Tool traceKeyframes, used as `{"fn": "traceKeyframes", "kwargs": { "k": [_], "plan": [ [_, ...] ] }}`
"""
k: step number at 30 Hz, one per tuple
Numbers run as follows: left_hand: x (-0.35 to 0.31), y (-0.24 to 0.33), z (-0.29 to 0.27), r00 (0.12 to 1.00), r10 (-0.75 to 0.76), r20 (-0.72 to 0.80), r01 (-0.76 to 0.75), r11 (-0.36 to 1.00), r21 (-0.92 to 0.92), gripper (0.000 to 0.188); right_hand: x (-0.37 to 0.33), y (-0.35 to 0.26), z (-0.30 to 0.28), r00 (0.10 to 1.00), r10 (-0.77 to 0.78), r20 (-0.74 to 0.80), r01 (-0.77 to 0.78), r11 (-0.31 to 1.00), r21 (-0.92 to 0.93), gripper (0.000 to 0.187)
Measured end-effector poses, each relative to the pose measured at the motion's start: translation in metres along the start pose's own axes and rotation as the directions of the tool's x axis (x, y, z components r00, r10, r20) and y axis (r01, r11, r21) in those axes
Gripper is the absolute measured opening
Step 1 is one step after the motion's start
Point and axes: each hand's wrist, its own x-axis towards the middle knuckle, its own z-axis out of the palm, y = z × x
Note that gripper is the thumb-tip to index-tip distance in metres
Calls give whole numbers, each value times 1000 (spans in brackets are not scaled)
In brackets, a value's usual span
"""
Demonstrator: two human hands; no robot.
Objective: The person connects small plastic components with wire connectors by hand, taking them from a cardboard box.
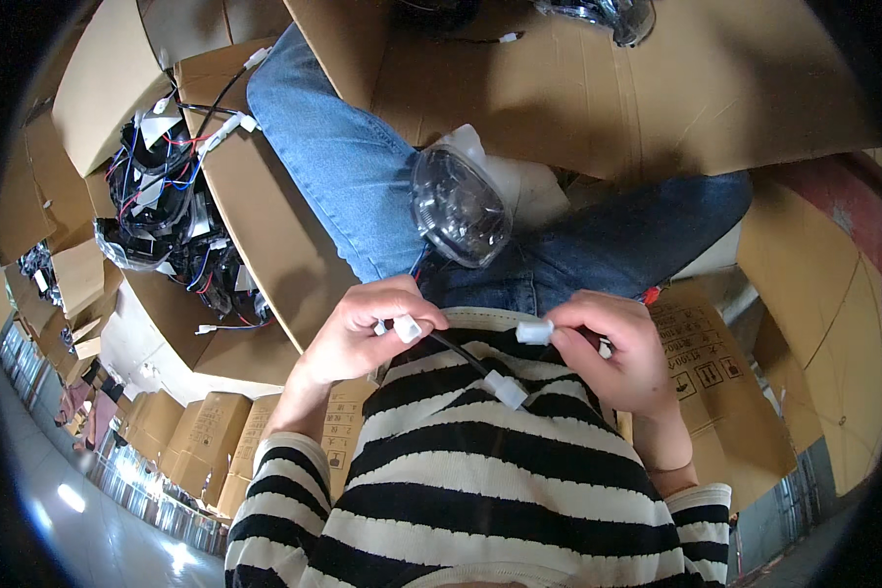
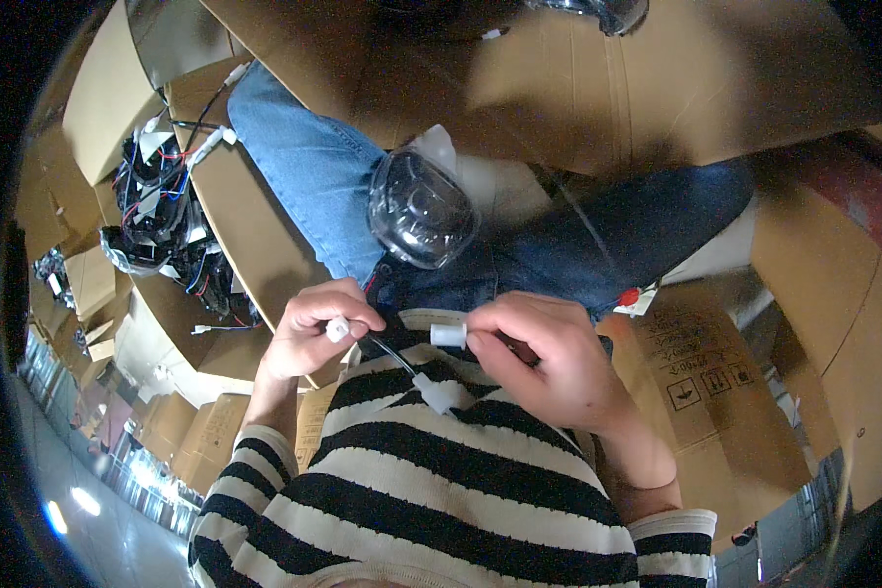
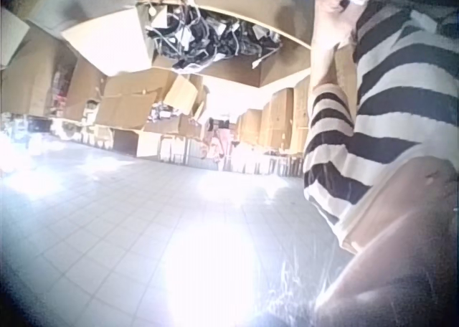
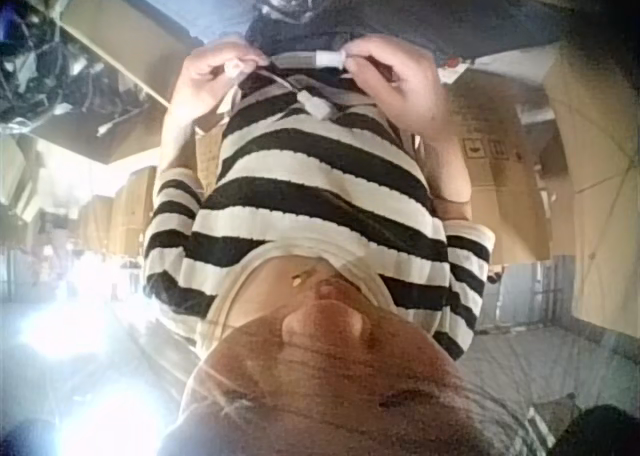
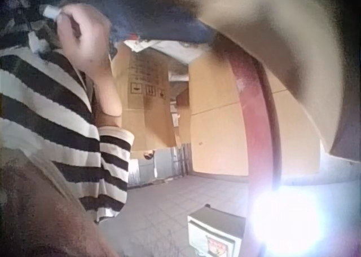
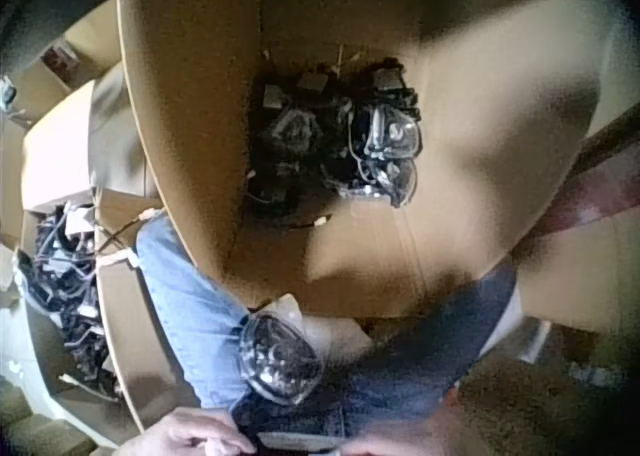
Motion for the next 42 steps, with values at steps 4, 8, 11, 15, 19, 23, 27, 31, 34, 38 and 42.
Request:
{"fn": "traceKeyframes", "kwargs": {
  "k": [4,8,11,15,19,23,27,31,34,38,42],
  "plan": [
    [2,-2,-3,999,-38,7,39,991,-128,13,-4,-10,-12,999,36,33,-37,999,31,6],
    [3,-5,-9,987,-133,-86,114,972,-203,9,-3,-9,-14,998,-24,63,23,999,23,8],
    [5,-6,-6,970,-147,-192,89,956,-280,9,-1,-7,-8,992,-124,-3,124,992,4,10],
    [2,-4,-4,961,-243,-134,179,913,-367,8,2,-5,-4,991,-135,-24,135,991,-9,10],
    [3,0,-3,951,-274,-142,209,910,-357,7,2,-6,-5,987,-159,-39,157,987,-46,10],
    [4,-1,-6,933,-345,-102,284,881,-378,8,3,-6,-8,972,-228,-48,217,960,-174,13],
    [7,0,-12,927,-374,-39,330,858,-393,9,6,-6,-13,967,-252,-46,236,946,-223,13],
    [12,2,-15,907,-420,35,404,841,-360,11,9,-9,-14,956,-292,28,288,916,-278,16],
    [17,6,-15,894,-444,62,441,847,-297,11,9,-8,-17,946,-314,77,322,890,-323,20],
    [22,8,-20,867,-486,111,497,822,-278,9,10,-8,-19,917,-372,147,396,792,-465,15],
    [24,5,-23,867,-475,151,497,800,-336,9,10,-10,-22,895,-394,208,440,707,-553,14]
  ]
}}
